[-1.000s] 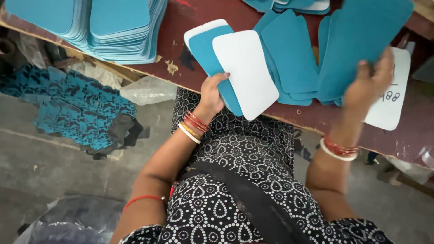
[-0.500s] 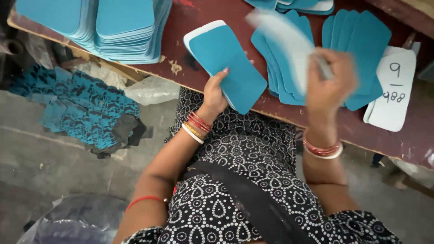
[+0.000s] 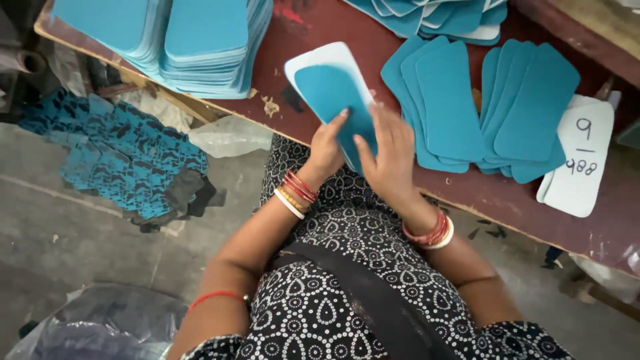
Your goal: Sorting and peeling layers or protective backing from blue shaped material parts at a workbench.
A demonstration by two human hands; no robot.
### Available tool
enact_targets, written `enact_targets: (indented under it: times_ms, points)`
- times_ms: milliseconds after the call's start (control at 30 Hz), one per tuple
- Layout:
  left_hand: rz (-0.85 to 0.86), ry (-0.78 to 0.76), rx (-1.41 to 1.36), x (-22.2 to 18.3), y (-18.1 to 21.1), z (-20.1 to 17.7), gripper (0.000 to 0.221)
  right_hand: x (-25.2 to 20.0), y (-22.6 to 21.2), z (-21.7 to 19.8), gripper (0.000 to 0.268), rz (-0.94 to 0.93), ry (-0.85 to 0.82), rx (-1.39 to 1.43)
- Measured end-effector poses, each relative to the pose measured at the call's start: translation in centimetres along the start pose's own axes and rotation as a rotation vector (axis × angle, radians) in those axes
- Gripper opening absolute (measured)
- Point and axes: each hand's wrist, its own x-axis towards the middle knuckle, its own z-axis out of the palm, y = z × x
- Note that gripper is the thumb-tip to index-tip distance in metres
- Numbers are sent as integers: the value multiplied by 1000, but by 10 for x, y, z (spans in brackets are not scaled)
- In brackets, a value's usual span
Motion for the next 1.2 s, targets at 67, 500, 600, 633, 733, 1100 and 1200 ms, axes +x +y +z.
enact_targets:
  times_ms: [67, 500, 600, 633, 733, 1100, 1200]
  points:
    - [-38, 22, -101, 3, -6, -8, 57, -14, 9, -3, 43, 239, -18, 214]
    - [-114, -95, -122, 1, 0, 3, 64, -37, 119, -44, 72, 303, -141, -136]
    - [-114, -38, -6, 2, -15, -15, 63, -18, 51, 1, 72, 154, -198, -128]
    - [-90, 35, 13, 3, -20, -19, 62, -11, 27, 5, 70, 115, -179, -104]
    - [-33, 145, -5, 6, -23, -23, 60, -9, 10, 7, 61, 109, -113, 57]
    - [-83, -88, -84, -3, 13, 20, 61, -25, 100, -61, 33, 239, 9, -249]
    - [-79, -114, -44, -3, 8, 19, 59, -16, 78, -32, 59, 184, -236, -114]
